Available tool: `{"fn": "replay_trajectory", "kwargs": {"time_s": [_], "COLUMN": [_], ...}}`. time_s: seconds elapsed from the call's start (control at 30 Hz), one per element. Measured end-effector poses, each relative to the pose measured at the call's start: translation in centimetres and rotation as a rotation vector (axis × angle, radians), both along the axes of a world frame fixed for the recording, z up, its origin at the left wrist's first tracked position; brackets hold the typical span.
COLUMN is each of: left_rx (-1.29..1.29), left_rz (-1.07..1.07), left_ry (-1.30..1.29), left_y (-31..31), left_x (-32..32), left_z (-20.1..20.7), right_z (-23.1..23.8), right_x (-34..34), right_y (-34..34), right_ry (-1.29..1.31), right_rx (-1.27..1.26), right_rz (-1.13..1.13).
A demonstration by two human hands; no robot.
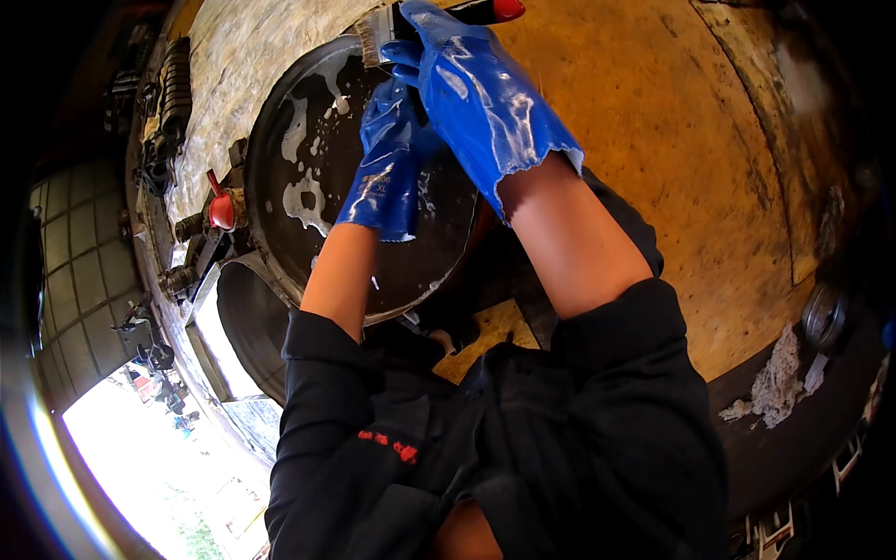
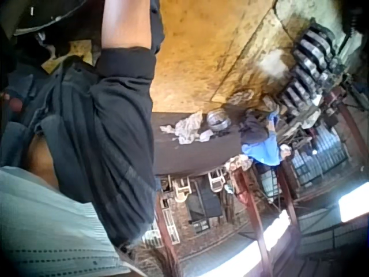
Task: The person cleans metallic machine parts by scrubbing them with a brush in a bucket of soapy liquid while sitting on the floor.
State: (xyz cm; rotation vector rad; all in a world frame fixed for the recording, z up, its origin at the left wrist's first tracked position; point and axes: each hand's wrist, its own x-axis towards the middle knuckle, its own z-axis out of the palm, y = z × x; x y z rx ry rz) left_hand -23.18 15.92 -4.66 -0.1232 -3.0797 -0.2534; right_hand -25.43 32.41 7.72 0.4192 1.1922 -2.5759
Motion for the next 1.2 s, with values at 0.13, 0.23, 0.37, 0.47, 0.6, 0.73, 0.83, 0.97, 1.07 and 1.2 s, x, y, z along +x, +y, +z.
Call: {"fn": "replay_trajectory", "kwargs": {"time_s": [0.13, 0.23, 0.37, 0.47, 0.6, 0.73, 0.83, 0.97, 1.07, 1.2], "left_rx": [-0.083, 0.032, 0.041, -0.090, -0.174, -0.228, -0.247, -0.367, -0.329, -0.214], "left_rz": [0.133, 0.195, 0.180, 0.104, 0.002, -0.111, -0.120, -0.020, -0.210, -0.174], "left_ry": [-0.169, -0.290, -0.374, -0.375, -0.595, -0.688, -0.525, -0.669, -0.075, -0.212], "left_y": [-1.7, -2.3, -4.2, -2.9, -0.7, -1.1, -3.1, 0.5, -3.3, -2.3], "left_x": [-1.6, -2.9, -5.0, -6.1, -8.2, -9.6, -9.3, -9.6, -7.6, -6.6], "left_z": [0.6, 0.6, 0.7, 2.2, 5.3, 5.8, 3.8, 5.6, -1.4, 1.8], "right_z": [0.3, 0.3, 0.6, 0.4, 0.3, -1.0, -1.0, -1.1, -3.6, -2.3], "right_x": [-0.2, -0.3, -0.5, -0.9, -1.1, -1.6, -1.7, -1.7, -2.4, -1.0], "right_y": [0.0, 0.3, -0.3, 0.0, 0.0, -0.2, -0.7, -0.3, -0.8, 0.4], "right_ry": [-0.032, -0.057, -0.091, -0.123, -0.160, -0.127, -0.152, -0.190, -0.116, -0.064], "right_rx": [-0.009, -0.012, -0.022, -0.005, 0.001, -0.008, -0.001, -0.002, -0.114, -0.305], "right_rz": [-0.016, -0.033, -0.040, -0.066, -0.081, -0.124, -0.103, -0.137, -0.094, -0.001]}}
